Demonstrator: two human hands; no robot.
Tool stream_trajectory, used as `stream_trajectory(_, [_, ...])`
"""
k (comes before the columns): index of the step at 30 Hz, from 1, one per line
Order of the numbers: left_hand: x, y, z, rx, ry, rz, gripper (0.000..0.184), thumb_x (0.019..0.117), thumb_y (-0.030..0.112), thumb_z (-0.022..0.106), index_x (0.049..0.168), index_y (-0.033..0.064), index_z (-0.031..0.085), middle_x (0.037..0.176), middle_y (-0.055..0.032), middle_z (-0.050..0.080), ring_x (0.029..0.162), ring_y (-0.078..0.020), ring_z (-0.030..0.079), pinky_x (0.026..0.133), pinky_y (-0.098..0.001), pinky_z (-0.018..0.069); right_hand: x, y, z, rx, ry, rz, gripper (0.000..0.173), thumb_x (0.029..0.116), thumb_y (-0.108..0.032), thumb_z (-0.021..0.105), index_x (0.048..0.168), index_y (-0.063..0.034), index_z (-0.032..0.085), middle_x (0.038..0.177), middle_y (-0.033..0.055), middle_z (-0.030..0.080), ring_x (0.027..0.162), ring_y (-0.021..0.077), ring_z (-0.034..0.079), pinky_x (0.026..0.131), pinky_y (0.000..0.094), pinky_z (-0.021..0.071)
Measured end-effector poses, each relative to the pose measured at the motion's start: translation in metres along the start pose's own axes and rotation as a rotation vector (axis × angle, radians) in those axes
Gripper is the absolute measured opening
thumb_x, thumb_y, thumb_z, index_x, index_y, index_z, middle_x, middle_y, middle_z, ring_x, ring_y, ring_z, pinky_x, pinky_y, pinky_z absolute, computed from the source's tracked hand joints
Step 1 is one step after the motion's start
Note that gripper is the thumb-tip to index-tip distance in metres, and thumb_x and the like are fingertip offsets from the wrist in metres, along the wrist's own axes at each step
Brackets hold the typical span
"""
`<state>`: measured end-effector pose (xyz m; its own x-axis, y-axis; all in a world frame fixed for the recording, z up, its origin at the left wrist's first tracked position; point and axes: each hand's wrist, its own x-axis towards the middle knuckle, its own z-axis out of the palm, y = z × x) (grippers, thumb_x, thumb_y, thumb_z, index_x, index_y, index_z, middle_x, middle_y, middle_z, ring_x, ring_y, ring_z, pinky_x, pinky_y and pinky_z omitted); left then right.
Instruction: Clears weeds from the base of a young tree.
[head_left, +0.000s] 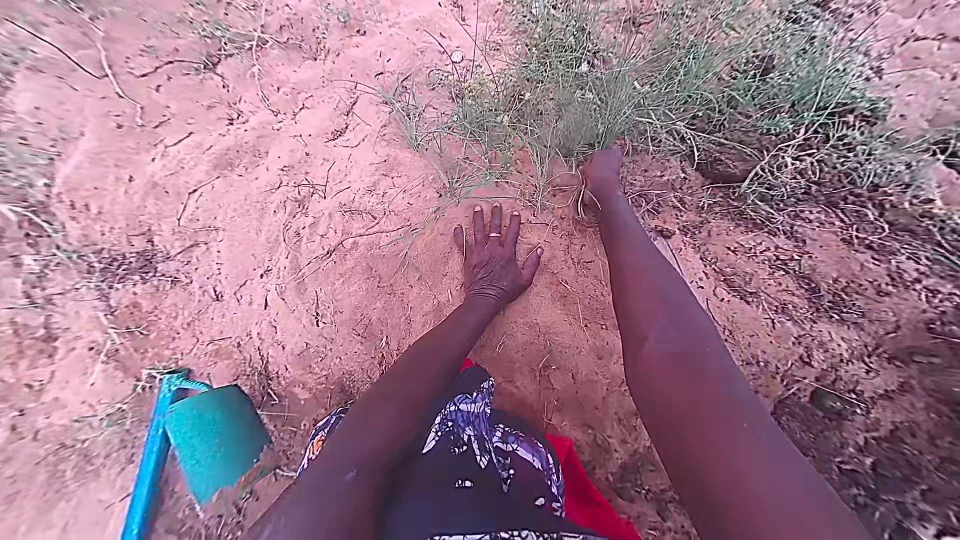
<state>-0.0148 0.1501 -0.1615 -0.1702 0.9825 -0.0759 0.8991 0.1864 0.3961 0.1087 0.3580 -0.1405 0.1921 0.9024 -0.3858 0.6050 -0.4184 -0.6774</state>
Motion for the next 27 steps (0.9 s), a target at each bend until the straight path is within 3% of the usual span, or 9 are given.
stream_trajectory(9, [0.002,0.000,0.001,-0.023,-0.018,0.004,0.076,0.0968,0.066,0.045,0.157,0.0202,0.043,0.169,-0.0127,0.026,0.157,-0.0420,0.013,0.119,-0.0728,0.0031,-0.042,0.018,-0.006,0.095,-0.013,-0.035,0.037,0.1018,-0.006,0.055,0.135,0.0098,0.051,0.127,0.0272,0.058,0.114,0.0324,0.059,0.098,0.0488,0.0486])
stream_trajectory(11, [0.002,-0.001,-0.001,-0.035,-0.028,0.005,0.077,0.0967,0.067,0.043,0.158,0.0202,0.042,0.169,-0.0126,0.026,0.158,-0.0412,0.013,0.119,-0.0723,0.0025,-0.068,0.027,-0.020,0.107,-0.064,-0.052,0.034,0.1016,-0.008,0.057,0.132,0.0072,0.054,0.119,0.0218,0.062,0.103,0.0251,0.061,0.091,0.0434,0.0507])
stream_trajectory(14, [0.005,0.000,-0.001,-0.061,-0.037,0.008,0.081,0.0950,0.071,0.041,0.158,0.0207,0.041,0.169,-0.0119,0.026,0.158,-0.0408,0.011,0.120,-0.0718,0.0001,-0.117,0.044,-0.070,0.226,-0.155,-0.027,0.015,0.1015,-0.010,0.060,0.115,-0.0030,0.057,0.084,-0.0002,0.056,0.068,0.0043,0.053,0.064,0.0230,0.0488])
stream_trajectory(16, [0.004,-0.002,0.000,-0.071,-0.039,0.023,0.081,0.0945,0.071,0.041,0.159,0.0216,0.040,0.169,-0.0116,0.026,0.158,-0.0411,0.011,0.120,-0.0720,0.0000,-0.143,0.066,-0.111,0.288,-0.208,0.037,0.005,0.1051,-0.016,0.055,0.104,-0.0110,0.054,0.071,-0.0062,0.052,0.056,0.0012,0.049,0.053,0.0190,0.0460])
stream_trajectory(17, [0.004,-0.003,0.000,-0.071,-0.034,0.042,0.082,0.0943,0.072,0.040,0.159,0.0221,0.039,0.169,-0.0117,0.027,0.157,-0.0419,0.012,0.119,-0.0726,0.0009,-0.152,0.080,-0.132,0.321,-0.224,0.045,0.014,0.1084,-0.023,0.050,0.098,-0.0138,0.055,0.065,-0.0078,0.050,0.052,0.0007,0.048,0.049,0.0183,0.0445])
stream_trajectory(19, [0.003,-0.007,0.001,-0.061,-0.047,0.094,0.083,0.0941,0.074,0.038,0.161,0.0252,0.035,0.169,-0.0105,0.026,0.157,-0.0429,0.012,0.119,-0.0733,0.0009,-0.171,0.110,-0.178,0.397,-0.299,-0.004,0.030,0.1093,-0.039,0.041,0.100,-0.0154,0.057,0.062,-0.0099,0.053,0.051,-0.0007,0.051,0.050,0.0164,0.0468])
stream_trajectory(21, [0.002,-0.013,0.003,-0.071,-0.044,0.154,0.086,0.0928,0.077,0.039,0.162,0.0249,0.034,0.169,-0.0098,0.027,0.157,-0.0426,0.012,0.119,-0.0738,-0.0011,-0.208,0.118,-0.220,0.426,-0.300,-0.040,0.034,0.0990,-0.051,0.053,0.104,-0.0172,0.058,0.068,-0.0107,0.057,0.059,-0.0004,0.055,0.057,0.0171,0.0510])
stream_trajectory(24, [-0.020,-0.013,-0.026,-0.135,-0.083,0.234,0.081,0.0961,0.068,0.047,0.160,0.0188,0.038,0.169,-0.0140,0.027,0.157,-0.0435,0.013,0.119,-0.0730,-0.0008,-0.269,0.108,-0.262,0.434,-0.169,-0.002,0.008,0.0927,-0.024,0.059,0.099,-0.0221,0.054,0.074,-0.0109,0.060,0.065,-0.0017,0.059,0.059,0.0162,0.0523])
stream_trajectory(27, [-0.051,0.001,-0.094,-0.160,-0.333,0.254,0.068,0.1036,0.046,0.055,0.161,0.0162,0.034,0.170,-0.0207,0.016,0.157,-0.0478,0.005,0.119,-0.0737,-0.0012,-0.303,0.108,-0.294,0.294,-0.078,0.028,0.038,0.0819,0.005,0.063,0.115,-0.0136,0.059,0.085,-0.0048,0.068,0.070,0.0012,0.066,0.061,0.0195,0.0570])
